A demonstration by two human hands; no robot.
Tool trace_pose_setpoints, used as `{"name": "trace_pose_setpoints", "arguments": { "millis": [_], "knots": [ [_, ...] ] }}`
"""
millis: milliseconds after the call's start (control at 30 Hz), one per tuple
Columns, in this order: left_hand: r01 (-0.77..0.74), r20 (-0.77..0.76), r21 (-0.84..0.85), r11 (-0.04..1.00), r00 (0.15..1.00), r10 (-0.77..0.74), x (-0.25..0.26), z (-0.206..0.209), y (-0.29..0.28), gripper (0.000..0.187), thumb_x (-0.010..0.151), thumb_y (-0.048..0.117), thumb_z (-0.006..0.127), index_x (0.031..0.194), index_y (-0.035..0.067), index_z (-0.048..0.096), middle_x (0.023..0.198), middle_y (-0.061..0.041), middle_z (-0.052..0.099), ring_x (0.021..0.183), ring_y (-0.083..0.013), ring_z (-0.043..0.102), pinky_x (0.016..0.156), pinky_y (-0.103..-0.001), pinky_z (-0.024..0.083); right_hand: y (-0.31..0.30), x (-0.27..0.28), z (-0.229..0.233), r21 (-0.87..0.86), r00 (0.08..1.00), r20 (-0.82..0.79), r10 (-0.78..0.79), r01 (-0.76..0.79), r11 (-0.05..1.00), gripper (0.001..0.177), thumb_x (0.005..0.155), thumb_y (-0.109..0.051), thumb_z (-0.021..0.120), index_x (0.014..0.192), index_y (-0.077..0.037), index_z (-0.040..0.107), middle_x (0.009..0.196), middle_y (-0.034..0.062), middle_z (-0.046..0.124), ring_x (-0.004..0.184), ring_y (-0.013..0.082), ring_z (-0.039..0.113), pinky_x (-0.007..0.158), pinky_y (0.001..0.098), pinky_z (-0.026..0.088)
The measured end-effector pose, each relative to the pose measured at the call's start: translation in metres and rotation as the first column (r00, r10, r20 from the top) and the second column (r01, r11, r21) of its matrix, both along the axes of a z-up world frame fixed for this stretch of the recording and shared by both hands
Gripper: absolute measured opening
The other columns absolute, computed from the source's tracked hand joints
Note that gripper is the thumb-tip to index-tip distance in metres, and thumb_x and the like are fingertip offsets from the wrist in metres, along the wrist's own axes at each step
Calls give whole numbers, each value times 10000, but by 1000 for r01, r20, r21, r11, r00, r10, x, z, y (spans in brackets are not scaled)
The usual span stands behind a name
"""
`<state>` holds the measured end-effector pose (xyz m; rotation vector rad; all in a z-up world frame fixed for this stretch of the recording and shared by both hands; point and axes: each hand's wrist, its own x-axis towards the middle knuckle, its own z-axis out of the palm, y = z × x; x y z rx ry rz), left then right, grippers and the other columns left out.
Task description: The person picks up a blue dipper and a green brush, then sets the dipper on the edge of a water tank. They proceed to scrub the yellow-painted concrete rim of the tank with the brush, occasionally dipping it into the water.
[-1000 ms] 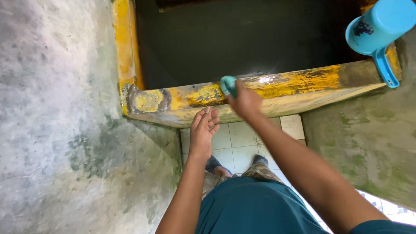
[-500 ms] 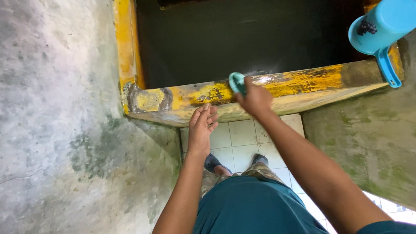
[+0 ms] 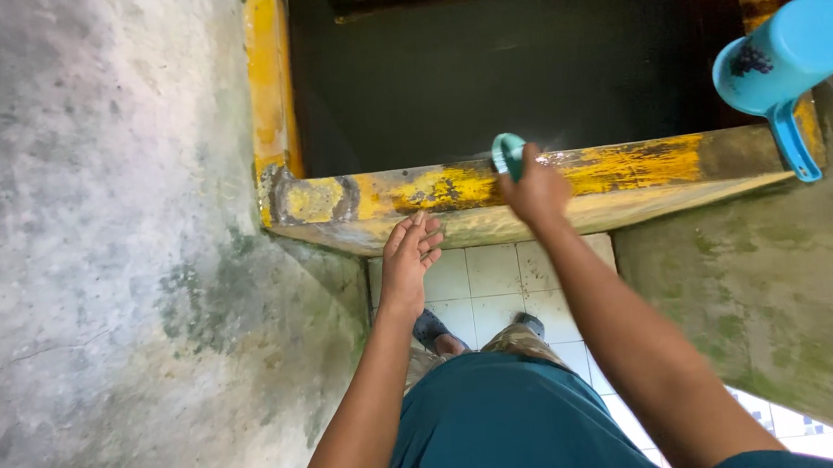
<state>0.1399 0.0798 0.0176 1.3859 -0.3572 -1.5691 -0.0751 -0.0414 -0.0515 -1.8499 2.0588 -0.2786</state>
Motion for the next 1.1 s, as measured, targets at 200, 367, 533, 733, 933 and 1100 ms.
{"name": "trace_pose_setpoints", "arguments": {
  "millis": [200,367,533,733,933,1100],
  "knots": [
    [-71,-3,-6,997,997,71,18,1,6,360,993,401,605,1224,126,637,1129,-14,703,1004,-141,627,920,-338,483,28,105,-15,82,969,83,234,-241,967,556,889,-467,730,1294,-164,498,848,189,736,746,416,721,626,552,550],
    [-128,-22,-7,992,992,128,35,0,10,355,985,390,610,1225,129,631,1134,-6,713,990,-127,630,908,-334,489,41,136,-13,20,924,95,370,-373,928,578,797,-386,731,1304,-215,511,840,173,740,750,400,725,611,543,554],
    [-132,-24,-12,991,991,131,41,-2,13,373,989,396,607,1243,123,629,1128,-15,711,981,-135,627,913,-336,491,23,101,-7,-27,956,79,284,-283,959,513,892,-492,728,1263,-198,530,831,150,742,718,383,722,598,531,544],
    [-117,-32,-11,993,993,116,44,7,12,401,983,401,609,1260,111,623,1138,-23,713,986,-151,631,931,-356,490,-9,22,-3,-45,991,-16,136,-136,990,483,896,-459,750,1190,-134,546,785,154,723,665,349,711,552,505,530],
    [-107,-20,-3,994,994,107,49,9,15,423,976,425,604,1262,114,618,1147,-23,703,1023,-156,640,966,-375,486,-10,11,2,-114,994,-57,92,-98,989,477,898,-428,783,1186,-126,551,816,189,723,732,399,710,602,531,528],
    [-129,-10,-6,992,992,129,58,8,21,404,979,422,607,1244,118,627,1136,-15,691,1029,-161,632,973,-378,481,-7,71,-2,-9,993,14,114,-114,993,488,869,-387,771,1217,-141,535,842,187,729,744,398,723,637,532,540]
  ]
}}
